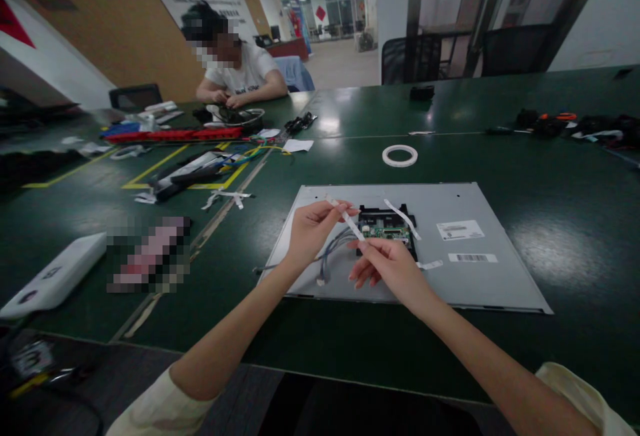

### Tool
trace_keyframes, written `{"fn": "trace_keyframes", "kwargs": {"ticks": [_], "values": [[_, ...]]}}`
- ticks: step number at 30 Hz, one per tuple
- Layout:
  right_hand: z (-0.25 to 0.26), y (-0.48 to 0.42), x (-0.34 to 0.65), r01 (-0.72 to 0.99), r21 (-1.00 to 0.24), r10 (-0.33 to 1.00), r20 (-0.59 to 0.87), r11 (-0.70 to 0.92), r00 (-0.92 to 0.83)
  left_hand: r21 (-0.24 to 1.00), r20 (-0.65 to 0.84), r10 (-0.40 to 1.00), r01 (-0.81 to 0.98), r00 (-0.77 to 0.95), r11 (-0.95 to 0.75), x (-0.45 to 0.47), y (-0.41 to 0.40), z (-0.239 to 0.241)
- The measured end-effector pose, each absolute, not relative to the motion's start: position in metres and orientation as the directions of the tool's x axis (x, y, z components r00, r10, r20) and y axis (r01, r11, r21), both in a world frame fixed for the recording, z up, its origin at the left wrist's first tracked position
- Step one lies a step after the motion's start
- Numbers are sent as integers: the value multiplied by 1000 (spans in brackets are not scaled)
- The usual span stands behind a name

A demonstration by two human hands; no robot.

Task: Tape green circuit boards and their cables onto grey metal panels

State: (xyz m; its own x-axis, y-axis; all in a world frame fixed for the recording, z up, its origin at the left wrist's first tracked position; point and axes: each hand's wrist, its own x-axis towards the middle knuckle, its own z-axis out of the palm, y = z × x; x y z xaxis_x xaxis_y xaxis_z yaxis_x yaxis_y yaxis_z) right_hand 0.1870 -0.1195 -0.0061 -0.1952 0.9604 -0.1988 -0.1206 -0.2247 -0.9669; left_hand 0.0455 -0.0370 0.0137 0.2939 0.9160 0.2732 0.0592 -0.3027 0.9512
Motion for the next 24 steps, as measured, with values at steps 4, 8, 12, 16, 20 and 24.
{"fn": "trace_keyframes", "kwargs": {"ticks": [4,8,12,16,20,24], "values": [[-7,-119,188,-137,-971,974,-177,-196,-144,961,272,934,-11,231,-277,43,-35,18],[-9,-116,193,-149,-979,990,-137,-141,-37,963,269,950,-58,158,-263,37,-27,19],[-10,-113,199,-139,-990,1000,-21,-18,19,974,228,945,-56,233,-221,40,-32,17],[-8,-113,200,-157,-986,996,-40,-51,-74,977,209,906,-32,368,-212,45,-44,15],[-7,-113,195,-50,-995,993,-84,-88,-81,960,214,845,54,490,-275,45,-49,17],[-8,-114,192,-24,-996,994,-82,-84,-73,932,244,840,123,485,-341,47,-48,16]]}}
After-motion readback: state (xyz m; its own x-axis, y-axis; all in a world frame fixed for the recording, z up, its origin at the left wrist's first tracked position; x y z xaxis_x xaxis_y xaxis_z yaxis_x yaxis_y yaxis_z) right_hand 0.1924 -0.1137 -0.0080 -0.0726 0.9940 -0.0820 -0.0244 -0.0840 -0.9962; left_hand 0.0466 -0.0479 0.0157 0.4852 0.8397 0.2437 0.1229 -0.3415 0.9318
